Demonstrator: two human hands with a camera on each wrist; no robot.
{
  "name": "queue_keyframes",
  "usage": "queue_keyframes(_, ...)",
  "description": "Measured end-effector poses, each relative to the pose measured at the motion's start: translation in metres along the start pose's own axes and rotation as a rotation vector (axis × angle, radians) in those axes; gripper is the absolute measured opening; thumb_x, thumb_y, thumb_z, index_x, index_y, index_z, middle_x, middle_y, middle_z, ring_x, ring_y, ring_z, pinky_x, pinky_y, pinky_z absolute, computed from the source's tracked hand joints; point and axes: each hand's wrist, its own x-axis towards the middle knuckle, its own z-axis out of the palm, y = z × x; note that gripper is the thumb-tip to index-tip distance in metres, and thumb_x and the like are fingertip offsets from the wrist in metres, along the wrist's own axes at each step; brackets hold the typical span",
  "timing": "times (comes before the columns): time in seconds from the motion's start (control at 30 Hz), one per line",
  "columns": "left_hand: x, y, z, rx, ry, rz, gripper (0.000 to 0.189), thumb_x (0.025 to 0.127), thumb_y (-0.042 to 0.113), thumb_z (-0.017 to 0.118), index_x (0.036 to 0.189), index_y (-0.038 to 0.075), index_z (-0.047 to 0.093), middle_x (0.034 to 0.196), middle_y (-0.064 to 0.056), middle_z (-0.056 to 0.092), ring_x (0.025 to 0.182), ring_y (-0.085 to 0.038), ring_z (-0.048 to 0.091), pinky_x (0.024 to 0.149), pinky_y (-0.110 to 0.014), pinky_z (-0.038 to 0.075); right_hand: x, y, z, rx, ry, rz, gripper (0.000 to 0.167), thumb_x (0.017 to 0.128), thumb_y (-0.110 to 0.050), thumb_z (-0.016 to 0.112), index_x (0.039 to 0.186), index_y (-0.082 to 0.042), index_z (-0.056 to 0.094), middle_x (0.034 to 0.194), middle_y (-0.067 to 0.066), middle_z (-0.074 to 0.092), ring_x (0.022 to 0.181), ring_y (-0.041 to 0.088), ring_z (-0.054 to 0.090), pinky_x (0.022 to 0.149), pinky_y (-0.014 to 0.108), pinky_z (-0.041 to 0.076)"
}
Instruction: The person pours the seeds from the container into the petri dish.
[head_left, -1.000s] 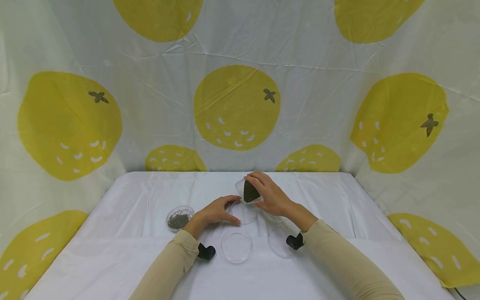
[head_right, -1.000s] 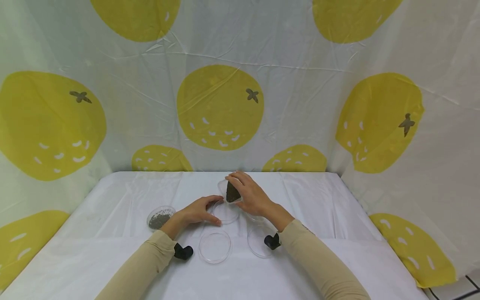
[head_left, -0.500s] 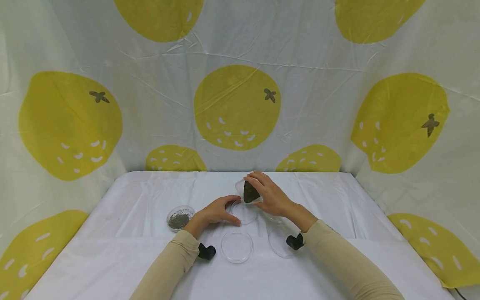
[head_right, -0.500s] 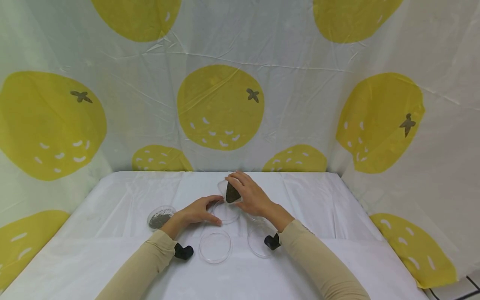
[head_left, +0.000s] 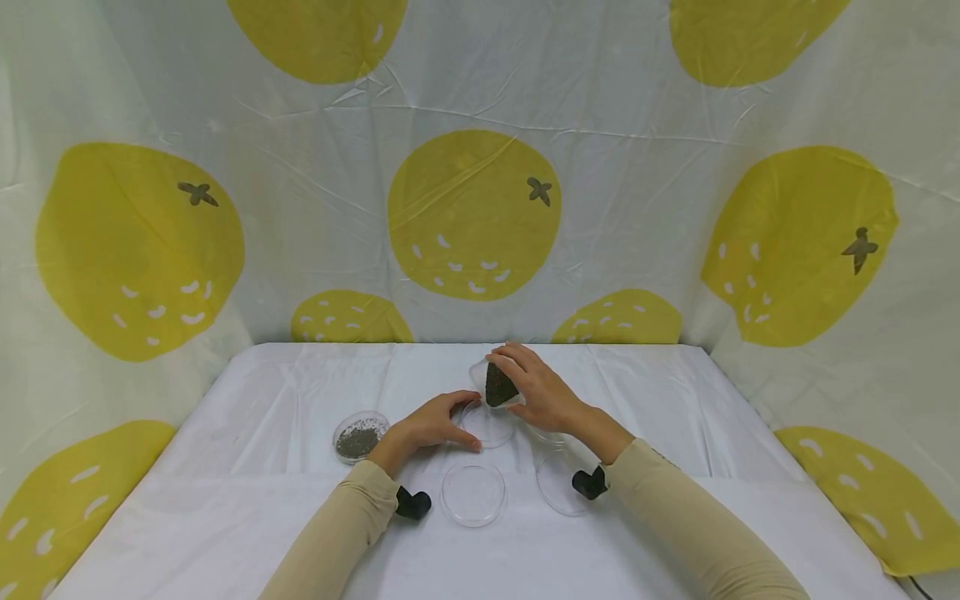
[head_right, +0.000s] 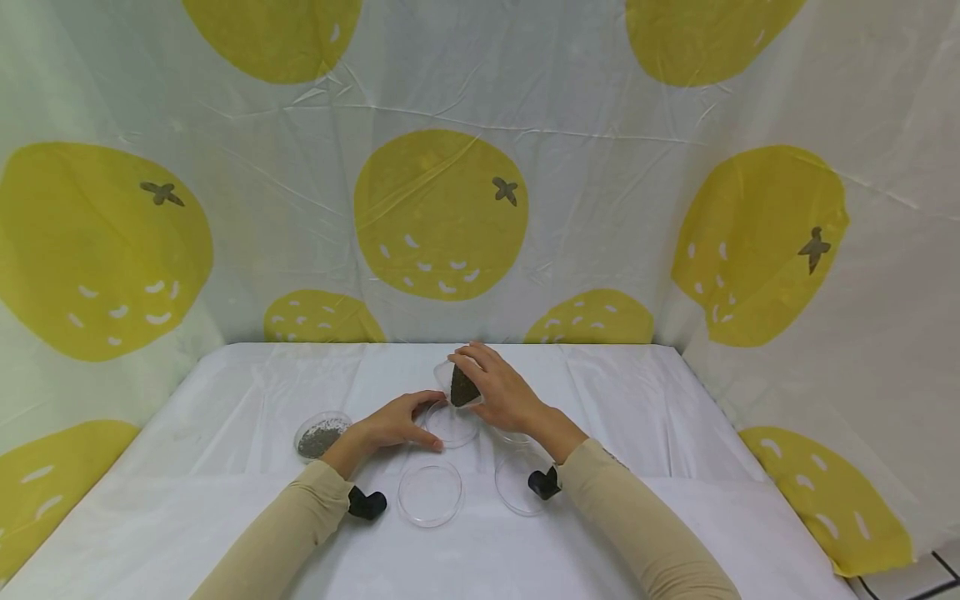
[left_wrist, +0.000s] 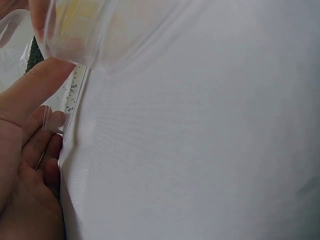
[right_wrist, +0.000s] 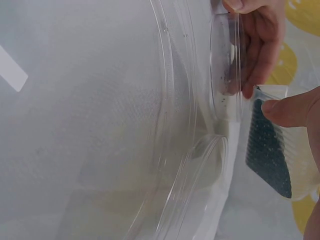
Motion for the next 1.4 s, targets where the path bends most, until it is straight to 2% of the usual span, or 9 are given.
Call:
queue_keyframes(0.7,-0.0029,0.0031,-0.001,-0.003,-0.013,-0.003,0.088,0.076,0.021,0.094,0.151,0.004,0.051,0.149,-0.008,0.055,0.143,-0.027,0.042,0.118,-0.046,0.031,-0.0009,-0.0004,-0.0013,0.003,-0.036,0.008,0.096,0.072,-0.001,0.094,0.153,-0.008,0.042,0.151,0.015,0.043,0.148,0.038,0.03,0.118,0.051,0.031)
queue_keyframes(1.1,-0.0023,0.0027,-0.0005,-0.016,-0.001,-0.012,0.089,0.075,0.019,0.095,0.15,0.004,0.051,0.149,-0.008,0.055,0.143,-0.027,0.043,0.118,-0.046,0.031,0.0002,0.0005,-0.0009,-0.001,-0.004,-0.039,0.097,0.069,0.001,0.095,0.151,-0.006,0.044,0.149,0.016,0.045,0.144,0.044,0.036,0.117,0.054,0.033)
queue_keyframes(1.4,-0.0004,0.0022,-0.0009,0.013,-0.006,0.007,0.086,0.076,0.019,0.094,0.149,0.003,0.052,0.147,-0.009,0.056,0.142,-0.028,0.044,0.118,-0.046,0.032,0.0009,0.0,-0.0018,-0.002,-0.011,-0.03,0.097,0.07,0.0,0.095,0.151,-0.006,0.044,0.149,0.015,0.044,0.144,0.044,0.035,0.117,0.053,0.032)
